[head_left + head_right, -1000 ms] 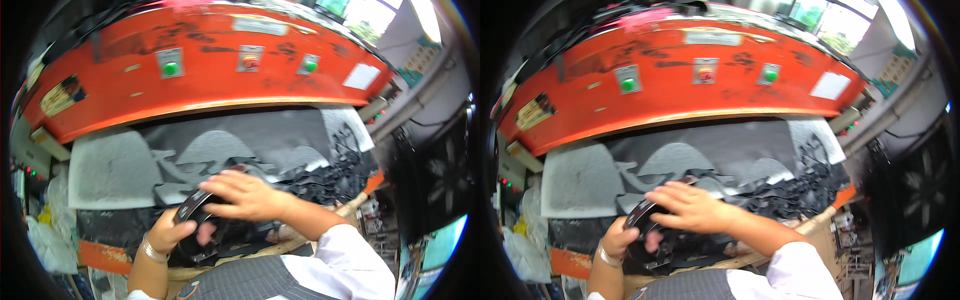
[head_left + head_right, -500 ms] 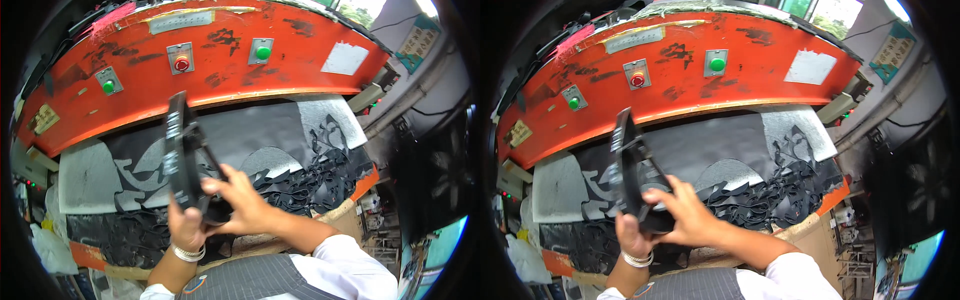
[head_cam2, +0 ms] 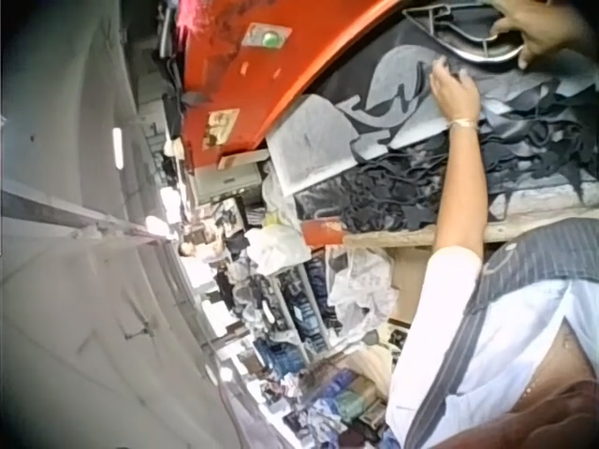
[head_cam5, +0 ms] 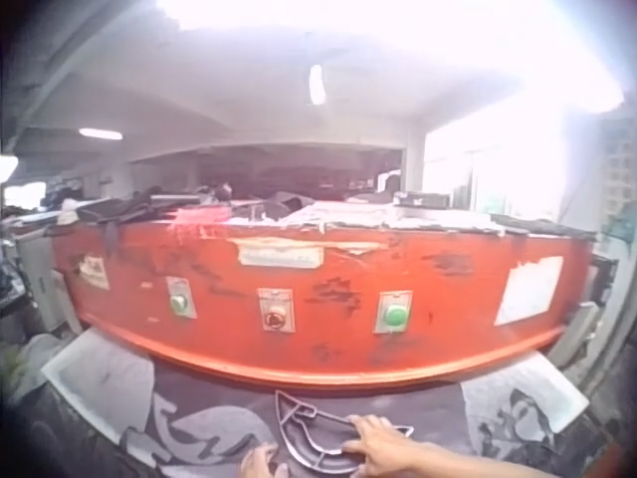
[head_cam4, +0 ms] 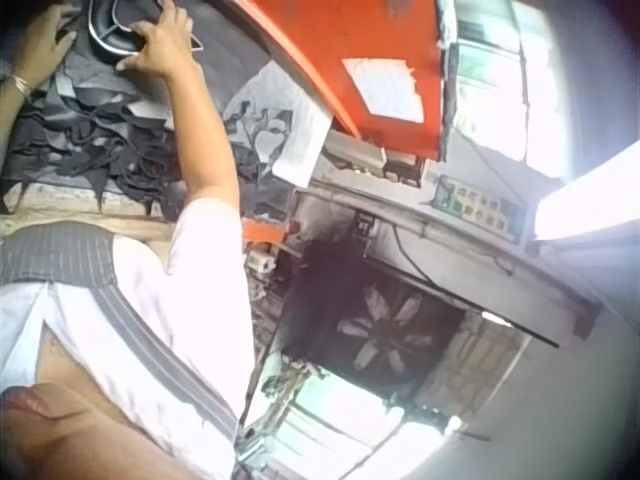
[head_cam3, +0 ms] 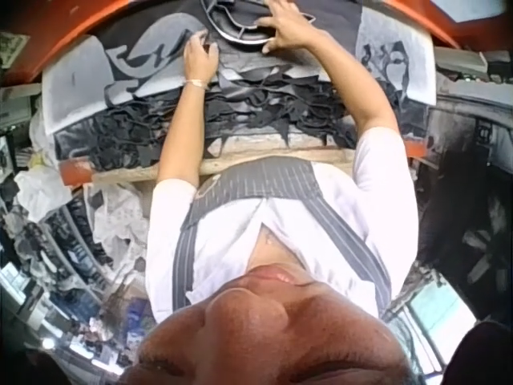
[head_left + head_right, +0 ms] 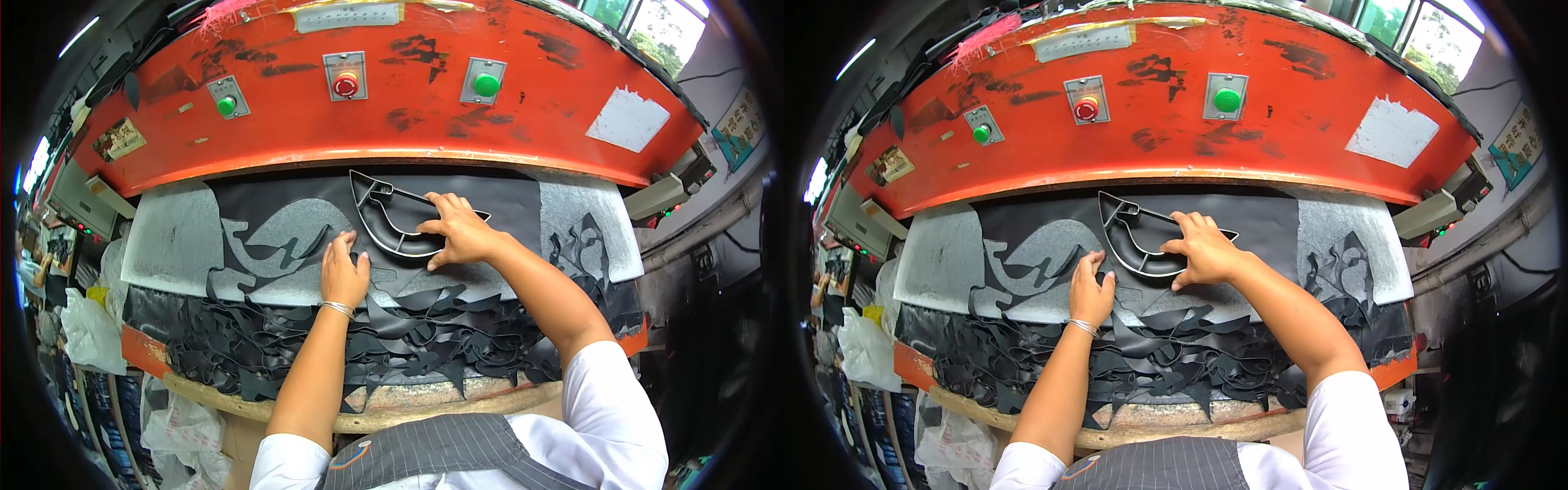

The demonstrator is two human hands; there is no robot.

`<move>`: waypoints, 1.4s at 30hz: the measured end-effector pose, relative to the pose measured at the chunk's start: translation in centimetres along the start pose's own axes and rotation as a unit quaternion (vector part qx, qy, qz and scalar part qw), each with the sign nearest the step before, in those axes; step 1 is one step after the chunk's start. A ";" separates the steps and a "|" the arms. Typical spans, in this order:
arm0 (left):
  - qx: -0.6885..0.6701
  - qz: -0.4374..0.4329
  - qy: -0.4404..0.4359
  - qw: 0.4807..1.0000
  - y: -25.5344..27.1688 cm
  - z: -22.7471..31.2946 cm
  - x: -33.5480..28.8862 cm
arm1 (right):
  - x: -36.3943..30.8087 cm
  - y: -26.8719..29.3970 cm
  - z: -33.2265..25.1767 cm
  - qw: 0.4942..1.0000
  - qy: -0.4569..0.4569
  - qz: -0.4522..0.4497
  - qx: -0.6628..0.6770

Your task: Cutting out shoe components from a leather sheet using a hydraulic clicking press and metal dies.

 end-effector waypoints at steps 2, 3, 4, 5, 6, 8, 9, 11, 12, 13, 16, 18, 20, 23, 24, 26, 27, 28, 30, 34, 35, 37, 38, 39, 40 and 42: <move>0.010 0.000 -0.006 1.000 0.1 0.0 0.2 | 0.6 -0.4 0.7 1.000 0.001 -0.011 0.010; 0.019 -0.001 -0.020 1.000 0.0 0.2 0.2 | 0.9 -0.5 1.1 1.000 -0.003 -0.015 0.019; 0.028 -0.005 -0.027 0.999 -0.3 0.2 0.1 | 0.9 -0.7 1.3 1.000 0.000 -0.023 0.016; 0.028 -0.007 -0.021 0.999 -0.4 0.1 0.0 | 1.0 -0.8 1.6 0.999 0.001 -0.028 0.018; 0.030 -0.011 -0.024 0.999 -0.6 0.0 -0.1 | 1.2 -0.9 1.9 0.999 0.007 -0.041 0.026; 0.030 -0.019 -0.021 0.999 -1.0 0.2 0.1 | 1.0 -0.9 2.2 0.998 0.010 -0.059 0.034; 0.026 -0.022 -0.019 0.999 -1.1 0.3 0.3 | 0.8 -0.7 2.2 0.998 0.029 -0.051 -0.003; 0.037 -0.027 -0.016 0.999 -1.1 -0.1 0.7 | 0.6 -1.2 1.7 0.997 0.046 -0.044 -0.035; 0.029 -0.027 -0.010 0.999 -1.1 -0.3 0.7 | -0.2 -1.2 1.8 0.998 -0.023 0.043 -0.041; 0.029 -0.029 -0.008 0.999 -0.7 -0.5 0.6 | -1.2 -1.4 1.6 0.986 -0.090 0.130 -0.046; 0.012 -0.021 -0.005 1.000 -0.6 -0.4 0.6 | -4.3 -3.9 2.9 0.937 -0.246 0.243 0.047; 0.009 -0.033 -0.009 0.999 -1.0 -0.1 0.8 | -5.2 -4.5 3.9 0.924 -0.264 0.261 0.091; 0.006 -0.037 -0.011 0.999 -1.1 0.0 1.3 | -4.9 -3.9 3.8 0.925 -0.204 0.296 0.123; -0.001 -0.040 -0.009 0.999 -1.3 -0.6 1.2 | -4.8 -4.6 3.9 0.928 -0.188 0.310 0.090; -0.010 -0.040 -0.007 0.999 -1.3 -0.9 1.1 | -4.7 -5.1 4.0 0.917 -0.200 0.332 0.097; -0.017 -0.044 -0.006 0.999 -1.3 -1.0 0.9 | -4.8 -5.3 4.2 0.915 -0.194 0.341 0.092; -0.023 -0.048 -0.003 0.999 -1.3 -1.2 0.9 | -4.7 -5.3 4.2 0.914 -0.188 0.350 0.089; -0.033 -0.044 -0.006 0.998 -1.3 -1.2 0.9 | -4.8 -5.3 4.2 0.912 -0.176 0.360 0.090; -0.042 -0.047 -0.009 0.998 -1.4 -1.2 0.9 | -5.1 -5.1 4.2 0.914 -0.182 0.356 0.078; -0.048 -0.051 -0.020 0.997 -1.3 -1.1 1.4 | -5.0 -4.6 4.3 0.921 -0.188 0.339 0.048; -0.045 -0.051 -0.023 0.997 -1.1 -1.1 1.3 | -5.0 -4.5 4.0 0.925 -0.191 0.327 0.040; -0.040 -0.049 -0.028 0.998 -0.9 -1.6 1.4 | -5.2 -4.0 3.1 0.928 -0.200 0.314 0.031; -0.142 -0.052 0.007 0.989 -0.4 -2.7 1.2 | -4.9 -4.0 2.3 0.930 -0.215 0.296 0.033; -0.243 -0.055 0.039 0.968 0.2 -4.1 1.0 | -4.7 -3.9 1.4 0.932 -0.230 0.277 0.034; -0.192 -0.049 0.039 0.979 2.7 -4.4 1.5 | -6.0 -2.9 0.9 0.924 -0.207 0.306 0.096; -0.212 0.061 0.067 0.973 7.6 -6.9 3.6 | -6.6 1.5 -2.1 0.888 -0.139 0.426 0.101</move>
Point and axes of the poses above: each hand's wrist, its own x-axis towards the middle knuckle, its own y-axis out of the back of the hand, z = x × y, the point moved 5 cm from there along x, towards the middle knuckle, and after that the axes turned 15 degrees about x, right-handed, at the moved point
